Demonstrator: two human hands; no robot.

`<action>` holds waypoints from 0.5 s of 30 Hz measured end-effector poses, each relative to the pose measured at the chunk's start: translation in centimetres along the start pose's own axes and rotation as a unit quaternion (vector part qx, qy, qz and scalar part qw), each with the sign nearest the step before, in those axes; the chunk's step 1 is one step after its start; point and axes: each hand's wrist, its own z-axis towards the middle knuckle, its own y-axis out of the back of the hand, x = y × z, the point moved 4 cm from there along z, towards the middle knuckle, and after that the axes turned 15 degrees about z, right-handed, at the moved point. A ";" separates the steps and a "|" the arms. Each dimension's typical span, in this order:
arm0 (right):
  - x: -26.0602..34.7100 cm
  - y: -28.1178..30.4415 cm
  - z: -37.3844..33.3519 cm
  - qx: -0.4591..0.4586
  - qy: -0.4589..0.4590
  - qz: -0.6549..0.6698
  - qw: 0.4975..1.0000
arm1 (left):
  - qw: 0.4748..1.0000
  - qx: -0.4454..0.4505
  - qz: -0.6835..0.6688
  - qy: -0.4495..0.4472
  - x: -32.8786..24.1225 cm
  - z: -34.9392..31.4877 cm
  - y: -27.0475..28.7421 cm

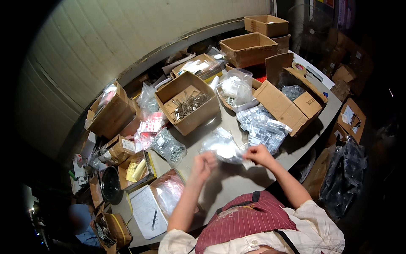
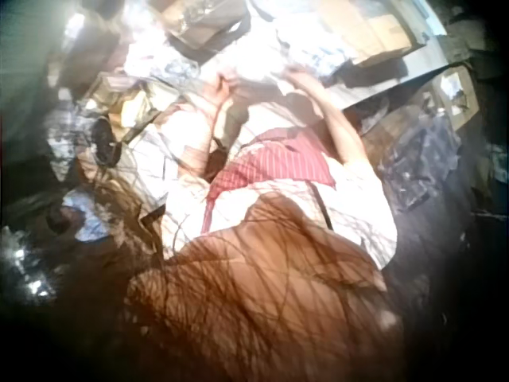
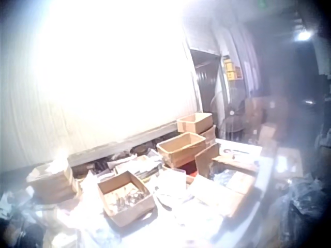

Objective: The person repeatedly picks small white rectangular components from a pile on the table and places them into clear plastic bags. The filled bags are set aside on the table as the task progresses.

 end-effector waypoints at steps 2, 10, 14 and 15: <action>2.1 1.3 1.6 -0.029 -0.006 0.110 0.993 | 0.999 0.033 0.020 -0.025 -3.7 -0.3 -3.6; 14.0 0.1 4.2 0.000 0.064 0.177 0.982 | 0.993 0.098 -0.026 -0.066 -9.8 -1.1 -4.7; 18.3 0.4 5.0 0.010 0.137 0.182 0.974 | 0.981 0.048 0.110 -0.151 -12.1 -3.9 -7.5; 18.6 0.4 5.4 0.023 0.145 0.174 0.974 | 0.981 0.066 0.105 -0.152 -12.3 -4.0 -7.5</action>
